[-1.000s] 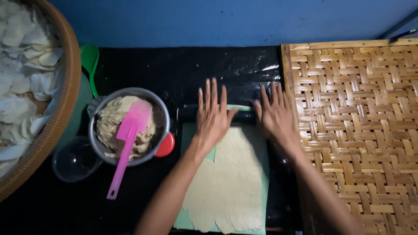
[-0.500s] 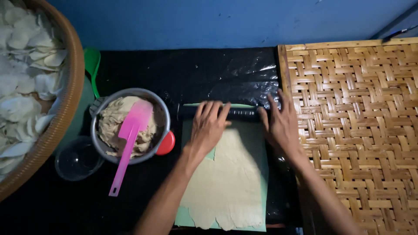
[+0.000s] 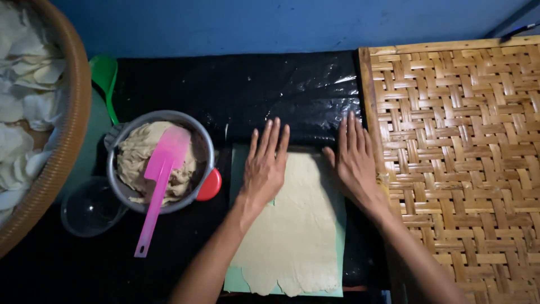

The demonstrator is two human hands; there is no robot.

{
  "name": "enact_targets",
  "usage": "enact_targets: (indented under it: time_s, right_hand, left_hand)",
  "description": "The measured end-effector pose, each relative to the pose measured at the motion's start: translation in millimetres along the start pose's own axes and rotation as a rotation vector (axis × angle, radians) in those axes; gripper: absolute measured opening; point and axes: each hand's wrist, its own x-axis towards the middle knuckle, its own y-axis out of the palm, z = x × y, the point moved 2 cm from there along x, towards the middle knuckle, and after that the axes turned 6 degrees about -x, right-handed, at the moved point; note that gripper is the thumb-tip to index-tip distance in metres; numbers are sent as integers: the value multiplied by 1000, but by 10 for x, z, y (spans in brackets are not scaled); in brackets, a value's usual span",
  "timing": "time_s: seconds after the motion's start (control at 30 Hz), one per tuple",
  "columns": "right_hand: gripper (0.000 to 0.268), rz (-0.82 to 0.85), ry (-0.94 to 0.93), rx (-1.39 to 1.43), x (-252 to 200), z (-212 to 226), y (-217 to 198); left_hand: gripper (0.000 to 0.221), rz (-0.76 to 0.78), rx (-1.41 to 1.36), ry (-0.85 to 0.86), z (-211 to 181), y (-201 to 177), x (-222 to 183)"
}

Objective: Rolling out snack dough with a rolling pin and cutting it into small circular shapes.

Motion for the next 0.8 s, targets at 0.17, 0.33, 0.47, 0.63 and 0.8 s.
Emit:
enact_targets:
  time_s: [0.17,0.33,0.47,0.63,0.8]
  right_hand:
    - [71,55,-20,13,-266,144,-293]
    - [50,118,91,88,-40,24,-323]
    - [52,-37,26,47,316,-44,-197]
    - [54,19,51,15,417,-50,-149]
    - [65,6,32,15,147,-25,-46]
  left_hand:
    - [60,17,107,-23,-167,-81,-198]
    - [53,90,-134,-170,-75,-41,140]
    - [61,-91,-60,-93,133,87,591]
    - [68,-58,-45,-160,257,214,711]
    - [67,-10,22,-149,153,243,408]
